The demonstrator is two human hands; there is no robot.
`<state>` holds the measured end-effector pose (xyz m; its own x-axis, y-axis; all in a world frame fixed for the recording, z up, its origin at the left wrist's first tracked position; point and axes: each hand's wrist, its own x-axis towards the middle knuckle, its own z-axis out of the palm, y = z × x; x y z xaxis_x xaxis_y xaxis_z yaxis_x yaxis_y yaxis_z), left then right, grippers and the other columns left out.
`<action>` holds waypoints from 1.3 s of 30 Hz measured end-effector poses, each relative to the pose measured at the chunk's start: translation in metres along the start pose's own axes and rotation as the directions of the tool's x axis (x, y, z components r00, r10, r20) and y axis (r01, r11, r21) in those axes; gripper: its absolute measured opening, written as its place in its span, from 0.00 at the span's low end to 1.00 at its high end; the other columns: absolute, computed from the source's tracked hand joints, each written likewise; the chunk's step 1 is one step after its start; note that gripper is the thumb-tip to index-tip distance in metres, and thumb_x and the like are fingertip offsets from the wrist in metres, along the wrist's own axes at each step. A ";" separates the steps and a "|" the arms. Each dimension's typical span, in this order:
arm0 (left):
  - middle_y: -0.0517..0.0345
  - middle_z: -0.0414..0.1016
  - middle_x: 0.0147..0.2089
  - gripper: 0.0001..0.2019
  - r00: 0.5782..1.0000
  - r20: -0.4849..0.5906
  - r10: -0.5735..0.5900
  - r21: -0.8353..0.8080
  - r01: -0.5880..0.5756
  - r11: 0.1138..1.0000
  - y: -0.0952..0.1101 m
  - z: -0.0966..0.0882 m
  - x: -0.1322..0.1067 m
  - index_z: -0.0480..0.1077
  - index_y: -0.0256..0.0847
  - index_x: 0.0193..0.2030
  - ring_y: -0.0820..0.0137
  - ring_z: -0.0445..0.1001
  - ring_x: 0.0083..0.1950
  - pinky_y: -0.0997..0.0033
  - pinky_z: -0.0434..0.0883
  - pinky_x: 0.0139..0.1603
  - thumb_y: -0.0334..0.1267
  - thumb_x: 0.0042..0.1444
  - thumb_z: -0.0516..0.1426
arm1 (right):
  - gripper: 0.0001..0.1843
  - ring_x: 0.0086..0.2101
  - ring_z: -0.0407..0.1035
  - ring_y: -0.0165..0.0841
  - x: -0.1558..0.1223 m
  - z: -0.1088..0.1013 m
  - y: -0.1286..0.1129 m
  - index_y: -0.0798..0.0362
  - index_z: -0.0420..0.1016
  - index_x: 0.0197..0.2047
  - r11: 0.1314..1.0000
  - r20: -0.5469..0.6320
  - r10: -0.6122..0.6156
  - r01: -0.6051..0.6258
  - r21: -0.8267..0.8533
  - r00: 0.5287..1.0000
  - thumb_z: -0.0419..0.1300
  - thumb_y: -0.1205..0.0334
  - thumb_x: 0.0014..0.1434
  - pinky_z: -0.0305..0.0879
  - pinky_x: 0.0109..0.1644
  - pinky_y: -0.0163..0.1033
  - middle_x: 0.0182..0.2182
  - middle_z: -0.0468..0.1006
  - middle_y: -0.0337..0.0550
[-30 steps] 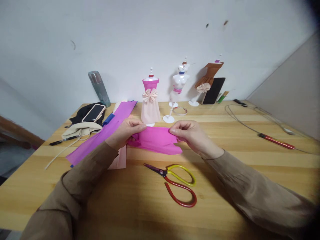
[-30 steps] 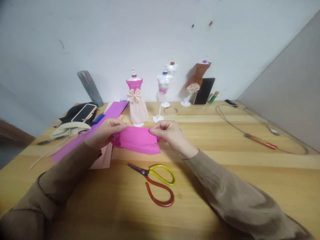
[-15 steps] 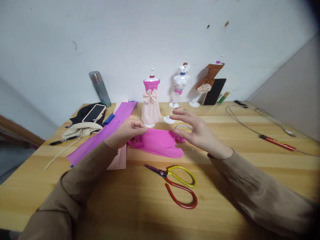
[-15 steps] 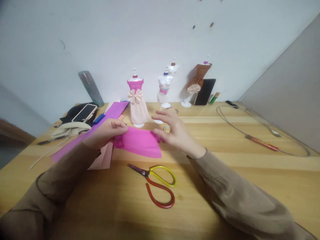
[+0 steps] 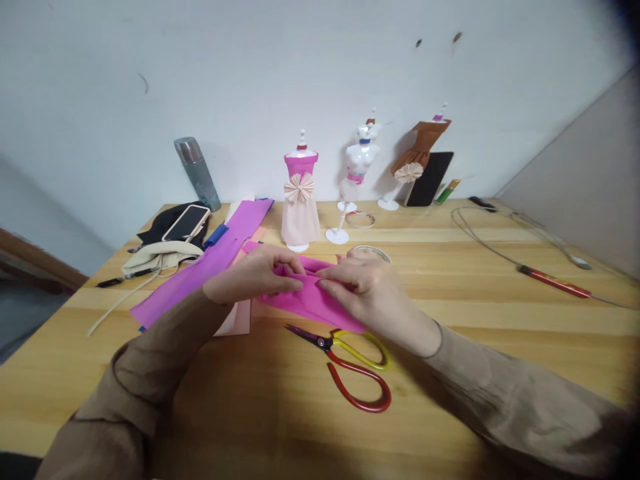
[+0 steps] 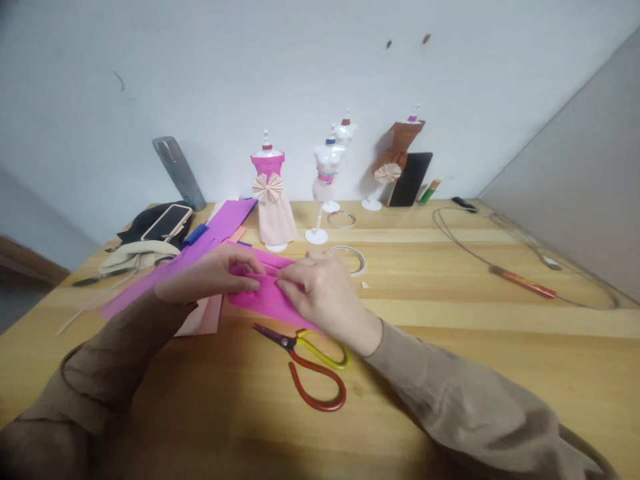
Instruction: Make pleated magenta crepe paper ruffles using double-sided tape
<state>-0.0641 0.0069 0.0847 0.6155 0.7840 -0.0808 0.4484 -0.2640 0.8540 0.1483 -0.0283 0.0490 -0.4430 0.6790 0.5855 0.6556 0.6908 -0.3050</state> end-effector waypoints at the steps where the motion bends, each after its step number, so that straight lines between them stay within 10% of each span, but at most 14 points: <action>1: 0.59 0.71 0.24 0.07 1.000 -0.003 -0.016 -0.002 0.016 1.000 -0.002 -0.006 0.000 0.75 0.34 0.31 0.78 0.66 0.23 0.81 0.63 0.22 0.37 0.48 0.63 | 0.11 0.24 0.62 0.32 0.000 -0.001 -0.001 0.52 0.82 0.32 0.999 0.022 0.028 -0.028 0.022 0.999 0.58 0.64 0.60 0.55 0.32 0.40 0.20 0.74 0.42; 15: 0.64 0.58 0.14 0.12 0.998 -0.048 -0.049 -0.172 0.040 0.984 -0.031 -0.064 -0.007 0.72 0.34 0.20 0.82 0.52 0.18 0.80 0.49 0.19 0.40 0.45 0.65 | 0.12 0.25 0.69 0.31 -0.002 -0.004 -0.002 0.52 0.81 0.28 0.887 0.312 0.124 -0.246 0.391 0.942 0.60 0.60 0.59 0.60 0.28 0.37 0.24 0.79 0.41; 23: 0.67 0.54 0.14 0.17 0.994 -0.070 -0.081 -0.390 0.048 0.920 -0.031 -0.054 -0.001 0.67 0.34 0.18 0.85 0.49 0.16 0.81 0.45 0.17 0.42 0.46 0.66 | 0.05 0.26 0.65 0.28 0.006 0.000 0.011 0.51 0.80 0.24 0.604 0.334 0.205 -0.387 0.696 0.920 0.67 0.62 0.50 0.61 0.31 0.36 0.24 0.73 0.38; 29: 0.62 0.67 0.20 0.12 0.983 -0.139 -0.117 -0.400 0.053 0.915 -0.034 -0.053 0.000 0.73 0.34 0.26 0.83 0.59 0.18 0.84 0.55 0.19 0.41 0.50 0.64 | 0.10 0.25 0.65 0.27 0.002 0.010 0.038 0.52 0.79 0.26 0.434 0.476 0.392 -0.614 0.659 0.787 0.69 0.54 0.47 0.59 0.28 0.34 0.25 0.75 0.37; 39: 0.64 0.63 0.17 0.13 0.977 -0.181 -0.114 -0.344 0.045 0.938 -0.028 -0.048 0.001 0.71 0.34 0.23 0.84 0.53 0.16 0.82 0.48 0.17 0.40 0.53 0.62 | 0.15 0.21 0.60 0.26 0.006 0.003 0.033 0.53 0.76 0.24 0.508 0.471 0.449 -0.651 0.564 0.759 0.65 0.49 0.47 0.53 0.24 0.33 0.20 0.71 0.36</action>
<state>-0.1074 0.0421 0.0854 0.4325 0.8978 -0.0829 0.2252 -0.0185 0.9741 0.1657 -0.0003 0.0400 -0.3298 0.9429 -0.0463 0.2760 0.0494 -0.9599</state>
